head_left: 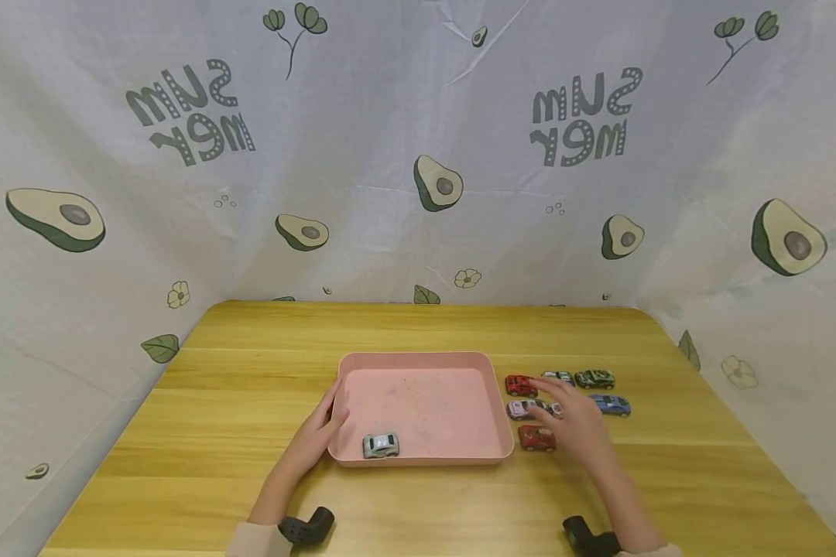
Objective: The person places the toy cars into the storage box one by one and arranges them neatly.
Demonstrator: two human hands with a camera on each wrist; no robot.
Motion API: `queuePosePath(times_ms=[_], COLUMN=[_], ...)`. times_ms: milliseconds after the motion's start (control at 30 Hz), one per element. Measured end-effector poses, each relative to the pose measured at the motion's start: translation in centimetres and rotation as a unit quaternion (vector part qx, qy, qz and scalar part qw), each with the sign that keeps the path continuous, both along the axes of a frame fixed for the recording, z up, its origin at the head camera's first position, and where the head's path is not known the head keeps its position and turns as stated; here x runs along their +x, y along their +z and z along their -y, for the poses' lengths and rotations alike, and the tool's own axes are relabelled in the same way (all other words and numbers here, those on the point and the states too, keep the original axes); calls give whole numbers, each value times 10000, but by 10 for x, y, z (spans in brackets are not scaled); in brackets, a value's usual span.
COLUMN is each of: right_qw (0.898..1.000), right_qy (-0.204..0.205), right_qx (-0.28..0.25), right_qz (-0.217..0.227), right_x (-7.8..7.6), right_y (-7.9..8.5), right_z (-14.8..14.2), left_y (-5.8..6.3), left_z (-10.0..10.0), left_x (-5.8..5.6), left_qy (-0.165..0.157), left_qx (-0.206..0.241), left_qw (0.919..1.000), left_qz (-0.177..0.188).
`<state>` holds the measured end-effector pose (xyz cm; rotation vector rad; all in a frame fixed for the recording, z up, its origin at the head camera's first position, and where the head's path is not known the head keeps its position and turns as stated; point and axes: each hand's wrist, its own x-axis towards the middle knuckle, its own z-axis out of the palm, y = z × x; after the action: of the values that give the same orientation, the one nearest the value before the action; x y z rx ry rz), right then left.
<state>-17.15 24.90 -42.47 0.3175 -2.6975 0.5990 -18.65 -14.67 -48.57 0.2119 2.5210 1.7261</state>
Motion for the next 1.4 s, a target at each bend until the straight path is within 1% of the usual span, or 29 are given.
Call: queuePosePath(times_ms=[167, 333, 567, 733, 933, 1233, 1400], right_qw=[9998, 9994, 9977, 9950, 9920, 9914, 9928], right_qy=[-161, -300, -537, -622, -788, -964, -1000], right_qx=[-5, -66, 25, -65, -92, -167, 28], right_qz=[-106, 186, 404, 778, 978, 874, 665], right_x=[1, 1, 3, 4, 3, 3, 2], right_y=[-1, -2, -2, -3, -7, -18, -24], right_z=[-11, -24, -40, -51, -66, -85, -93], left_y=[0, 1, 1, 0, 2, 1, 1], left_z=[0, 0, 0, 0, 0, 0, 0], left_x=[0, 1, 1, 1, 1, 1, 1], left_qy=[5, 13, -21, 6, 10, 6, 7], left_qx=[-1, -38, 8, 3, -28, -19, -29], left_qw=[10000, 10000, 10000, 10000, 10000, 10000, 10000], left_qz=[5, 8, 49, 66, 56, 55, 73])
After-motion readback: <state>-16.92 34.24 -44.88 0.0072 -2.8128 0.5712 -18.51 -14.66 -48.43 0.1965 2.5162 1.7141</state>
